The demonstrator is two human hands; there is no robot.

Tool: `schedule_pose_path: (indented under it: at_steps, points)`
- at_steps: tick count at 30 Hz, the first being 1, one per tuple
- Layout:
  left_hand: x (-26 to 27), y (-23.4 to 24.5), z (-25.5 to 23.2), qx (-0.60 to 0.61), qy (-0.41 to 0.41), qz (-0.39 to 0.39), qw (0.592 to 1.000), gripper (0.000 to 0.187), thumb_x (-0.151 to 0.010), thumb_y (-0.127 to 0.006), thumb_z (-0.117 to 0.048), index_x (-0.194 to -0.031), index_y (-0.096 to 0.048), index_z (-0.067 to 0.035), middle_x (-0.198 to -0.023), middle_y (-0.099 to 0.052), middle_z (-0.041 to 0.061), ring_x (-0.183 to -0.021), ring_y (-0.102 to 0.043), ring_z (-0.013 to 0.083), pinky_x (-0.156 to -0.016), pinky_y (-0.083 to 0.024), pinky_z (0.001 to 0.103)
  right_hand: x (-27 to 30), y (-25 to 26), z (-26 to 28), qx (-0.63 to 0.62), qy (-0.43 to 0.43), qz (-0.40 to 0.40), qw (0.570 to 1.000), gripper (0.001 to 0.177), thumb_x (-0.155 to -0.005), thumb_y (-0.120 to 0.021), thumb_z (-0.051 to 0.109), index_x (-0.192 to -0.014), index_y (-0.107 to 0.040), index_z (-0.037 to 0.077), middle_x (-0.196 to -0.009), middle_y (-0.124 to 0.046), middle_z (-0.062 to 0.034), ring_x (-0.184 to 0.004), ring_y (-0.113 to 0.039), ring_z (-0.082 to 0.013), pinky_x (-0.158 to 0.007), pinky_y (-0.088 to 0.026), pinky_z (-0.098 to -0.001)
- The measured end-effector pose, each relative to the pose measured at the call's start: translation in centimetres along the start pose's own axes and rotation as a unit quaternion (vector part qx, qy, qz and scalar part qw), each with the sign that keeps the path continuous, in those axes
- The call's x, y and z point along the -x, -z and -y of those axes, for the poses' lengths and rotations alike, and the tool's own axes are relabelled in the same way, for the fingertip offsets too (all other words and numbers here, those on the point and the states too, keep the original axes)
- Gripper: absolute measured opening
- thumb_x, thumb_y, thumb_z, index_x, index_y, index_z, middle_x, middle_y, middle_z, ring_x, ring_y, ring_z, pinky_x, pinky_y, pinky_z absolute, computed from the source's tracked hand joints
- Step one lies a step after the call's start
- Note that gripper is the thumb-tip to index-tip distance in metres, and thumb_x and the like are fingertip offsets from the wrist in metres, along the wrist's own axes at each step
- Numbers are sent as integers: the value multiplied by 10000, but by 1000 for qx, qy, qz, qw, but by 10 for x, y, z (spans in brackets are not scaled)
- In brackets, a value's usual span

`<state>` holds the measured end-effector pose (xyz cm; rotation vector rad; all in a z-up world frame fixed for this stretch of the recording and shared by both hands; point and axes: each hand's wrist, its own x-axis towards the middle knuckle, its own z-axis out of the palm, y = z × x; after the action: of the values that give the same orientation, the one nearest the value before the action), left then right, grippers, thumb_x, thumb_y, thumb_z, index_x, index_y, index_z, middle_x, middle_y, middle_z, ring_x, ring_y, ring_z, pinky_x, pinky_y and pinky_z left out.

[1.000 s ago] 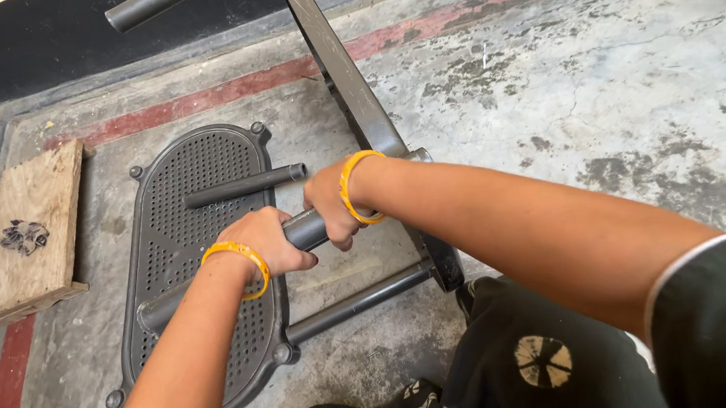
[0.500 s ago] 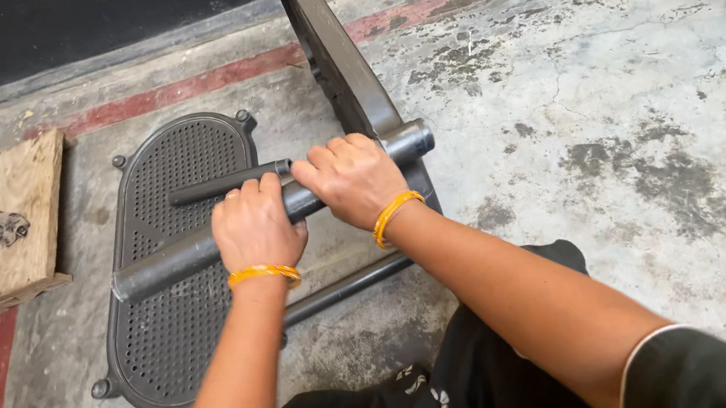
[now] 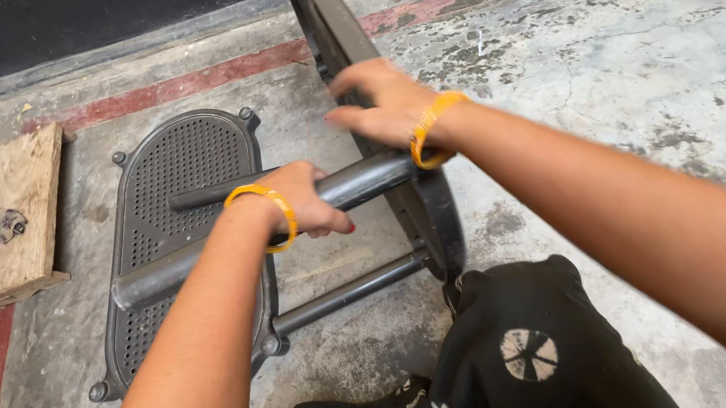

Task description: The person assembles a two-tier plastic step stool by hand. They insert and tighten the legs into the upper and lower tiers, then flip and reposition the stool to secure all components. The finished stool is placed upright on the floor.

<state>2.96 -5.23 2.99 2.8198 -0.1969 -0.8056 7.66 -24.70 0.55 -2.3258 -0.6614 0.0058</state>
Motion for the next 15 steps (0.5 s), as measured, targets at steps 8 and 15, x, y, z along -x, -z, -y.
schedule_pose_path:
  at_steps: [8, 15]
  points:
    - [3, -2, -35, -94, 11, -60, 994, 589, -635, -816, -368, -1178, -745, -152, -1055, -760, 152, -1002, -731, 310, -942, -557, 400, 11, 1, -57, -1, -391, -13, 920, 600, -1019, -572, 523, -1279, -664, -9, -1283, -660, -288, -1140, -638, -399, -1037, -479, -461]
    - [8, -15, -27, -145, -12, -134, 980, 552, -698, -805, -350, -1214, -703, -182, -1021, -744, 180, -978, -717, 349, -905, -563, 443, 16, -11, -90, -272, -297, -73, 912, 506, -936, -612, 384, -1287, -621, 21, -1181, -724, -136, -1051, -679, -210, -922, -502, -338]
